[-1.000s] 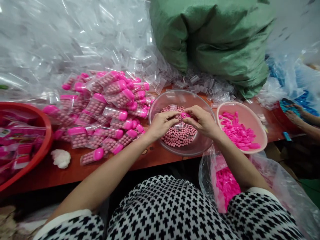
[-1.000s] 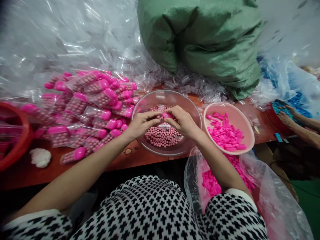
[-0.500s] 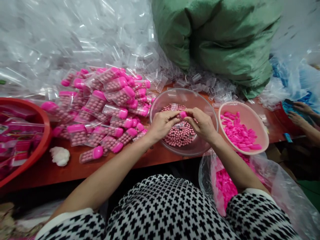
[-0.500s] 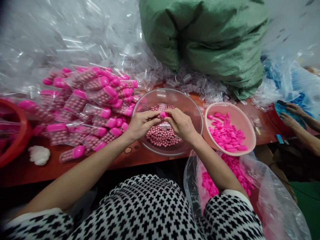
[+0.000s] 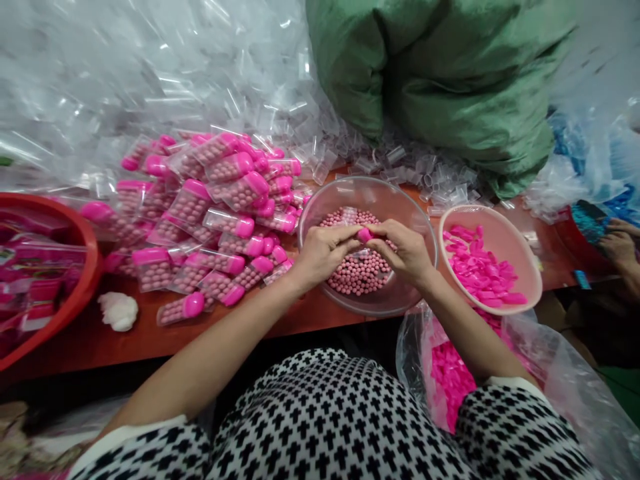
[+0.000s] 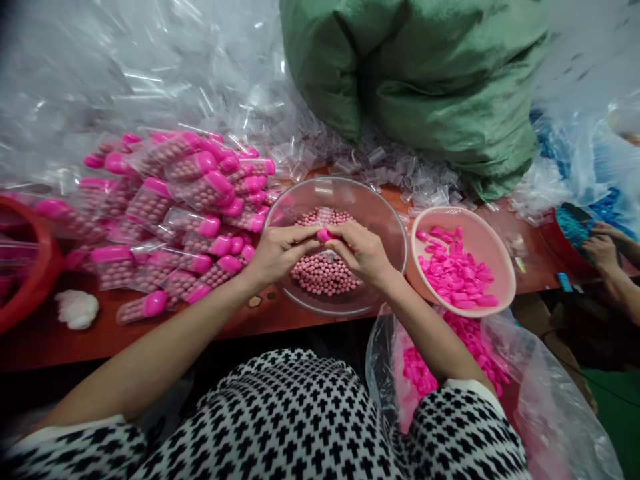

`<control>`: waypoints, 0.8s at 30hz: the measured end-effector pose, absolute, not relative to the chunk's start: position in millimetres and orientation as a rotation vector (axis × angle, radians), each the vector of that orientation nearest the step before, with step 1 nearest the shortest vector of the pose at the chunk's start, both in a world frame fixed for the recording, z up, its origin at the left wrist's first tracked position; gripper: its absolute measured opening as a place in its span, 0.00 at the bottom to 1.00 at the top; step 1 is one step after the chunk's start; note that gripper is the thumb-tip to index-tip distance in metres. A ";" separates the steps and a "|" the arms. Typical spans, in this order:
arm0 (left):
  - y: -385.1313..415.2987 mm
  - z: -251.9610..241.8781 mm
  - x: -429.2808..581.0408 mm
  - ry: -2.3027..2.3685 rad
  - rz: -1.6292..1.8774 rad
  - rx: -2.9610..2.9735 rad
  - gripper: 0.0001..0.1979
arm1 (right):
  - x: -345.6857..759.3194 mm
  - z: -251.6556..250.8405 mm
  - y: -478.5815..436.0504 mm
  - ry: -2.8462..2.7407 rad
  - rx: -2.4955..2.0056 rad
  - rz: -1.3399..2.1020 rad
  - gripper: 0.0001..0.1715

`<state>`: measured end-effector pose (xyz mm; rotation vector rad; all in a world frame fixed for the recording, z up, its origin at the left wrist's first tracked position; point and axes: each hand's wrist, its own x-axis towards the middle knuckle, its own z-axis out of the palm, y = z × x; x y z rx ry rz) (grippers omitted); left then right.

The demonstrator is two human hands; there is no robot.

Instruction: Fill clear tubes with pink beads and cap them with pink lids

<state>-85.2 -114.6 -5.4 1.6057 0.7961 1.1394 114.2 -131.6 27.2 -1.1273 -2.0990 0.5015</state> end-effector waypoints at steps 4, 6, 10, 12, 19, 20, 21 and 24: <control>-110.3 -0.9 -87.3 0.740 1.126 1.140 0.22 | 117.7 35.1 -139.3 -1.543 -1.065 1.194 0.33; -110.1 -0.8 -89.0 0.753 1.103 1.048 0.25 | 121.3 33.8 -142.0 -1.347 -1.010 1.349 0.36; -114.1 -2.0 -89.1 0.739 1.132 1.243 0.19 | 125.0 27.1 -137.7 -1.187 -1.047 1.363 0.29; -116.9 -2.6 -86.9 0.711 1.146 1.345 0.16 | 122.9 26.2 -132.9 -1.195 -1.058 1.463 0.31; -120.7 -5.6 -81.4 0.883 1.202 1.545 0.10 | 102.9 28.3 -126.2 -1.089 -1.067 1.982 0.29; -119.9 -5.7 -81.3 0.887 1.208 1.544 0.10 | 100.2 27.7 -125.2 -1.059 -1.063 1.980 0.27; -118.7 -5.7 -81.1 0.884 1.216 1.544 0.10 | 97.4 27.0 -123.8 -1.032 -1.056 1.963 0.26; -112.2 -4.5 -80.6 0.860 1.261 1.558 0.09 | 87.7 26.9 -117.5 -0.987 -1.048 1.869 0.24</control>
